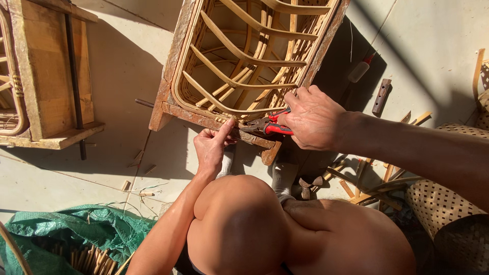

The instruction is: The person is assembling a rectangular basket frame using thin wooden strips. They insert strips into a wooden mold, secure them with a hammer, trim excess with pliers, and apply glue to joints.

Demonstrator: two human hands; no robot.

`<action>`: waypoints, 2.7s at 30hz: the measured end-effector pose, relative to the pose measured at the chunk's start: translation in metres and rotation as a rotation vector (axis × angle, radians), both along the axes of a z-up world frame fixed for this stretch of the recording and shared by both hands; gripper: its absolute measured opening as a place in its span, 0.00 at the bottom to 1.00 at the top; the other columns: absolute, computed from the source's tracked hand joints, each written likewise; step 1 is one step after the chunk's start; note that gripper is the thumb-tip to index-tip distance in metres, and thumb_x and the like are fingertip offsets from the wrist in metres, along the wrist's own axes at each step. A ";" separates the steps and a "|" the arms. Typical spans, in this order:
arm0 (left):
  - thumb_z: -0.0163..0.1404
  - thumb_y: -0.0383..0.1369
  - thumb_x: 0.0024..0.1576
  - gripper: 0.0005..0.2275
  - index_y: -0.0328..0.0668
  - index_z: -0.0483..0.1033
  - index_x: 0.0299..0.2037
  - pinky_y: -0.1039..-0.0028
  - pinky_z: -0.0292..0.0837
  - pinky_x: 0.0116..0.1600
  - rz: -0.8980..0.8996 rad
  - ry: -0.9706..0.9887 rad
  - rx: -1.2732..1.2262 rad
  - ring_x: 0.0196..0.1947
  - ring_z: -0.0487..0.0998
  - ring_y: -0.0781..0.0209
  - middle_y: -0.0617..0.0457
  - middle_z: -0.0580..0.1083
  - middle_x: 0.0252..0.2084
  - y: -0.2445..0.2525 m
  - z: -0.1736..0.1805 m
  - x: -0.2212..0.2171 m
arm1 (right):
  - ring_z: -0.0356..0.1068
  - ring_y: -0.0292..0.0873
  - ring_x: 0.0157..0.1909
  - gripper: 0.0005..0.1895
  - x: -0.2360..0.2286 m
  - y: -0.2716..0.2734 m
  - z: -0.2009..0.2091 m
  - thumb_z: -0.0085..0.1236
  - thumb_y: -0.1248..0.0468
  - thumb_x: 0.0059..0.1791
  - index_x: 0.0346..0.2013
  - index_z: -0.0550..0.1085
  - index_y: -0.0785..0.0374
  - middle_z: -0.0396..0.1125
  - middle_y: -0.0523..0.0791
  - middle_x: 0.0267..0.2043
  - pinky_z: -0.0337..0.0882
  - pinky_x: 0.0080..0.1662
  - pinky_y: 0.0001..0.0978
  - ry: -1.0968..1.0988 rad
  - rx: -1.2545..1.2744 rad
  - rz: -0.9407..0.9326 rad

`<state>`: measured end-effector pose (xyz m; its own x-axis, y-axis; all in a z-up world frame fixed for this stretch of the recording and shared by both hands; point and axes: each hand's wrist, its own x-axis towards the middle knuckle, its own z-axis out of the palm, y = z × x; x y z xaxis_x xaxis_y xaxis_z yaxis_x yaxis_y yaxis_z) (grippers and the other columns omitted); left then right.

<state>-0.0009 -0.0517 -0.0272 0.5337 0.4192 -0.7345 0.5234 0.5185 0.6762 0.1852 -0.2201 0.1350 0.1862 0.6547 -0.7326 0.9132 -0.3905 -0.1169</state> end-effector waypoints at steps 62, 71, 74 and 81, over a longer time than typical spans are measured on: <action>0.67 0.37 0.51 0.15 0.35 0.74 0.28 0.80 0.72 0.31 -0.282 -0.122 -0.078 0.24 0.75 0.70 0.52 0.76 0.24 0.022 -0.005 -0.017 | 0.64 0.55 0.52 0.22 -0.044 0.045 0.027 0.61 0.49 0.41 0.46 0.79 0.53 0.67 0.52 0.47 0.57 0.58 0.50 -0.260 0.064 -0.080; 0.67 0.39 0.48 0.17 0.37 0.72 0.25 0.78 0.75 0.31 -0.119 -0.049 -0.067 0.22 0.79 0.65 0.46 0.79 0.23 0.000 -0.008 -0.002 | 0.65 0.55 0.50 0.12 -0.023 0.087 0.029 0.55 0.60 0.46 0.39 0.80 0.61 0.64 0.53 0.47 0.62 0.52 0.49 -0.118 -0.153 -0.009; 0.66 0.38 0.49 0.17 0.37 0.70 0.23 0.78 0.75 0.30 -0.065 -0.050 -0.084 0.22 0.80 0.65 0.46 0.79 0.23 -0.007 -0.010 -0.003 | 0.65 0.55 0.52 0.15 -0.013 0.100 0.033 0.58 0.61 0.43 0.42 0.79 0.62 0.63 0.54 0.49 0.62 0.53 0.49 -0.017 -0.265 -0.041; 0.67 0.40 0.49 0.19 0.38 0.69 0.22 0.79 0.72 0.26 -0.055 -0.006 -0.014 0.21 0.78 0.67 0.50 0.76 0.21 -0.013 -0.012 -0.002 | 0.63 0.63 0.57 0.13 -0.021 0.115 0.050 0.55 0.57 0.47 0.41 0.79 0.60 0.65 0.57 0.49 0.53 0.61 0.60 -0.259 -0.187 0.142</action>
